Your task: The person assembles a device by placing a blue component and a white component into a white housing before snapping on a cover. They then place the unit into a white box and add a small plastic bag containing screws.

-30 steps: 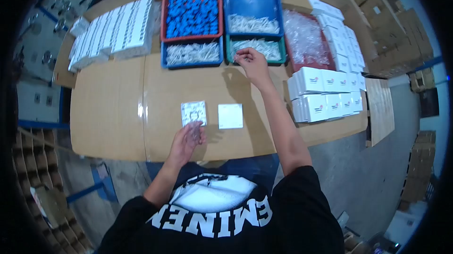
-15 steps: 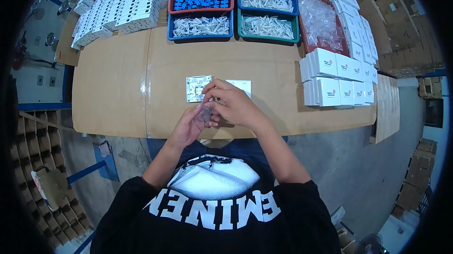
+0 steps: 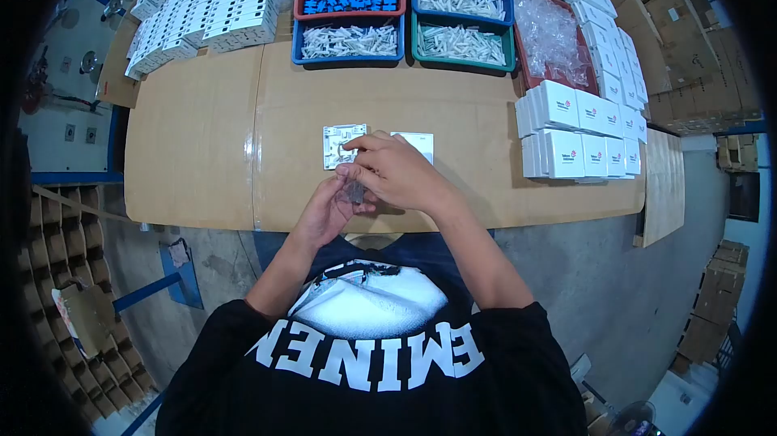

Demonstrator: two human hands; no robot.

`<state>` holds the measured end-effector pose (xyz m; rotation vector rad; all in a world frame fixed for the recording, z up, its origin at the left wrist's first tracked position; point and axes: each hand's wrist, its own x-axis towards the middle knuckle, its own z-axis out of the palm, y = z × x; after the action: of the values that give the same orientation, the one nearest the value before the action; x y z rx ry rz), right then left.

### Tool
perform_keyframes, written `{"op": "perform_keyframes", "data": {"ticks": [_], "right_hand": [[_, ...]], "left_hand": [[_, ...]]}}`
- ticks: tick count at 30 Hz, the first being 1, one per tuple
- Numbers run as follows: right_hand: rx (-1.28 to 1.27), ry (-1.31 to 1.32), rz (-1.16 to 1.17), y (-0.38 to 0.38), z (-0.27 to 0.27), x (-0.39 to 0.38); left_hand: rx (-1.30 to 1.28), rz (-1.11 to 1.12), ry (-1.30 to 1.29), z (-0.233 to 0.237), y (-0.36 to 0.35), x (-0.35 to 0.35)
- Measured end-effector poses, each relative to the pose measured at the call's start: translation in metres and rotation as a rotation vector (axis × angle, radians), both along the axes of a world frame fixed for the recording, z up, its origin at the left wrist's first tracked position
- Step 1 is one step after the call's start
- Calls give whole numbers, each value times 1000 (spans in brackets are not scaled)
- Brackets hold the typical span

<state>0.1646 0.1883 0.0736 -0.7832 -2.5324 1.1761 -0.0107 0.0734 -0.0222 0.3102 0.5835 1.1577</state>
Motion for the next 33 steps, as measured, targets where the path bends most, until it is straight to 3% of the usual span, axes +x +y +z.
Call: {"op": "perform_keyframes", "data": {"ticks": [1, 3, 6, 13, 16, 18, 19, 21, 22, 24, 25, 27, 31, 33], "right_hand": [[0, -2, 0, 0, -4, -1], [-278, 99, -32, -1, -13, -4], [-369, 130, -92, -3, -13, -8], [-116, 34, -21, -2, -20, -11], [-323, 69, -29, -3, -18, -14], [-769, 11, -146, -2, -9, -15], [-770, 11, -144, -1, -12, -16], [-364, 68, -53, -1, -26, -14], [-366, 67, -56, -2, -33, -14], [-96, 110, 25, -6, -40, -16], [-92, 109, 23, -5, -37, -15], [-512, 43, -73, 3, -26, -16], [-521, 23, -133, 50, -37, -7], [-198, 0, -354, 78, -35, -10]], "left_hand": [[0, 0, -2, -2, 0, 0], [9, -25, -1, -5, 0, -3], [-13, -19, 8, -3, 0, -3], [-22, -9, 52, -2, 0, -1], [2, -23, 47, -6, -1, -3], [-1, -39, 46, -6, 1, -4], [-2, -37, 46, -6, 1, -5], [-9, -9, -21, -4, 1, -4], [-11, -11, -22, -5, 0, -2], [-79, 11, 45, -6, -1, 0], [-75, 9, 44, -8, -1, 0], [-42, -17, 5, -15, -2, -1], [-151, -61, 74, -31, 0, -4], [-183, -126, -10, -29, -1, -6]]}}
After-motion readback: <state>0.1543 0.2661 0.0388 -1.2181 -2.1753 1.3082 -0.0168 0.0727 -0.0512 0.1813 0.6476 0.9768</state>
